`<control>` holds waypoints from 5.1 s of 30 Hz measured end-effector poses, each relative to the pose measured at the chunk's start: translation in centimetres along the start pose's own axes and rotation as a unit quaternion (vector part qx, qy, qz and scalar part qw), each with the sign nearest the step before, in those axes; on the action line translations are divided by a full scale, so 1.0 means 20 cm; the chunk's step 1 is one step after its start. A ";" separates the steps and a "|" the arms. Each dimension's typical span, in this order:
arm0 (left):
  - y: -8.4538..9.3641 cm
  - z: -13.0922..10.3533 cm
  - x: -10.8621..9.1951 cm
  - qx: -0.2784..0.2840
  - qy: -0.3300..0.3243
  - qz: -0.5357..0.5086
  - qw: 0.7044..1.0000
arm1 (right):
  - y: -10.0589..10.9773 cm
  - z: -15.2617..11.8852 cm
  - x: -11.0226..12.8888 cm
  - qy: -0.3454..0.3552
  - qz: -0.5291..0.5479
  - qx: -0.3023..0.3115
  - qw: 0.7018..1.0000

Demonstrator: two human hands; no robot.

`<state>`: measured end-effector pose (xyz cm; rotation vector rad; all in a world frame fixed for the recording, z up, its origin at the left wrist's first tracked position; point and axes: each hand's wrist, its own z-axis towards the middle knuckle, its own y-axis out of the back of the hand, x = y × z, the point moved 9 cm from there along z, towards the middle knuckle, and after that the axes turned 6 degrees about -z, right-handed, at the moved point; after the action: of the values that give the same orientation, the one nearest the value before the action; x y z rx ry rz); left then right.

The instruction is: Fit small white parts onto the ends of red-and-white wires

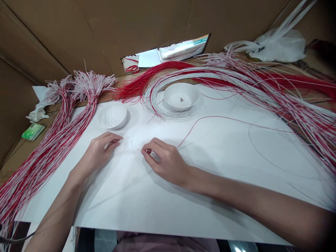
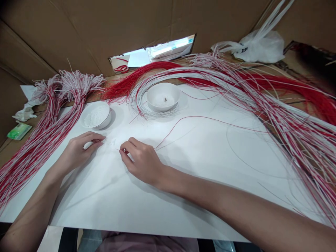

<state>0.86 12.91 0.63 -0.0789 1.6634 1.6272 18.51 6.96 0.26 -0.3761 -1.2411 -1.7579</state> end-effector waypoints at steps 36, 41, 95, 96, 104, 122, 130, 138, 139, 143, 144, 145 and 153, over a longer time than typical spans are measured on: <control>-0.22 -0.07 -0.05 0.001 0.184 -0.444 0.877 | 0.06 -0.01 0.07 0.073 0.009 -0.055 0.996; -0.23 -0.07 -0.06 0.007 0.178 -0.444 0.878 | 0.05 -0.01 0.07 0.077 0.012 -0.054 0.995; -0.12 -0.08 -0.18 -0.110 0.055 -0.366 0.922 | 0.02 -0.02 0.07 0.091 -0.030 -0.035 0.995; -0.12 -0.08 -0.18 -0.111 0.053 -0.365 0.923 | 0.02 -0.02 0.07 0.089 -0.032 -0.035 0.995; -0.12 -0.08 -0.19 -0.101 0.037 -0.352 0.930 | 0.03 -0.02 0.08 0.093 -0.033 -0.035 0.995; -0.09 -0.10 -0.24 -0.102 -0.028 -0.240 0.965 | 0.04 -0.02 0.04 0.068 -0.003 -0.059 0.996; -0.08 -0.12 -0.23 -0.134 -0.032 -0.218 0.966 | 0.02 -0.01 0.06 0.084 0.008 -0.041 0.996; -0.04 -0.11 -0.22 -0.152 -0.007 -0.228 0.962 | 0.06 0.00 0.02 0.010 -0.036 -0.067 0.997; -0.03 -0.11 -0.21 -0.159 -0.001 -0.235 0.959 | 0.06 0.01 0.01 0.004 -0.042 -0.069 0.997; -0.02 -0.11 -0.20 -0.172 0.009 -0.239 0.956 | 0.04 0.01 0.01 0.021 -0.025 -0.045 0.998; -0.03 -0.11 -0.20 -0.168 0.006 -0.234 0.958 | 0.03 0.01 0.03 0.040 -0.017 -0.035 0.998; -0.04 -0.11 -0.20 -0.163 0.000 -0.228 0.960 | 0.02 0.01 0.05 0.061 -0.009 -0.025 0.998; -0.06 -0.06 -0.15 -0.103 0.025 -0.176 0.979 | -0.02 0.00 0.03 0.051 0.009 0.014 0.999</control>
<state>2.94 10.18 1.21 -0.4954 1.4153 1.5254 17.77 6.75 0.43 -0.2768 -1.1837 -1.7215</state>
